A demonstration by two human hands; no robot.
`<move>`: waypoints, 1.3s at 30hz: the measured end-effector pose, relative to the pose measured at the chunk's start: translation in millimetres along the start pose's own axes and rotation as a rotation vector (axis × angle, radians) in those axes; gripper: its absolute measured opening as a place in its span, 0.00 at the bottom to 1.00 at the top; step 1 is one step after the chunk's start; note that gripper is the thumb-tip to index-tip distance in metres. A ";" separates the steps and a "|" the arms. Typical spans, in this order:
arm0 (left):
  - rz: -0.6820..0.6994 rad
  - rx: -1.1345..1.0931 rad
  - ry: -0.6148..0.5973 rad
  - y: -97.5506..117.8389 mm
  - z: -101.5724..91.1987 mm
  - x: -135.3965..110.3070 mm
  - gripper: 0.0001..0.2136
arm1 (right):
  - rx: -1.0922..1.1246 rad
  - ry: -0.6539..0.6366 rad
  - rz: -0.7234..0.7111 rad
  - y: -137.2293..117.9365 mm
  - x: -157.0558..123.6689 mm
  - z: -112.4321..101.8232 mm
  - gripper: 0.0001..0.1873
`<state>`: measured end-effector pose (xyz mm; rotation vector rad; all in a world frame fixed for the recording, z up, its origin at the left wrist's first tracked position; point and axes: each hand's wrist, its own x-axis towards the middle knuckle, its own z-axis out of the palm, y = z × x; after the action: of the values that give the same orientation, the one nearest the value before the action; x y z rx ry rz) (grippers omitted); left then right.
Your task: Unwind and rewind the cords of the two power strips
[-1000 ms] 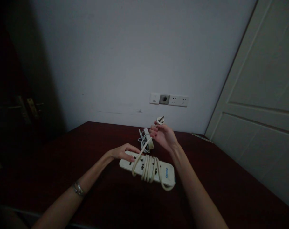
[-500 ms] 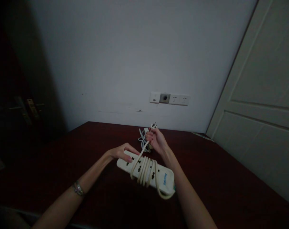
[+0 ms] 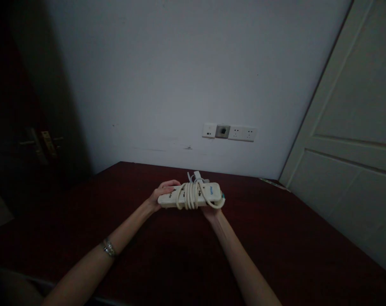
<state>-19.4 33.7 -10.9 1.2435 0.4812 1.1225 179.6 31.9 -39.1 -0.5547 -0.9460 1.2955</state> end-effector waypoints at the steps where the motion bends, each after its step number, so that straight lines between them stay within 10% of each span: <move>1: 0.011 -0.041 0.054 -2.2 0.6 1.2 0.15 | 0.034 0.034 -0.026 1.6 -1.1 4.1 0.08; 8: -0.062 -0.457 0.342 -12.7 9.2 9.4 0.07 | 0.156 0.202 -0.070 16.0 -7.8 32.0 0.13; 14: -0.156 -0.420 0.431 -16.4 17.5 8.6 0.07 | -0.279 0.171 -0.251 22.1 -9.6 30.8 0.20; 28: -0.072 -0.113 0.198 -24.5 20.1 4.4 0.33 | -0.362 0.130 -0.292 7.7 -4.7 19.9 0.33; 39: -0.062 -0.055 -0.088 -27.9 10.3 2.0 0.39 | -0.342 0.190 -0.325 8.4 -10.0 26.0 0.16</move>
<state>1.1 32.7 -32.5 1.2170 0.4167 1.0182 153.3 20.1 -34.8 -0.7395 -1.0545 0.7804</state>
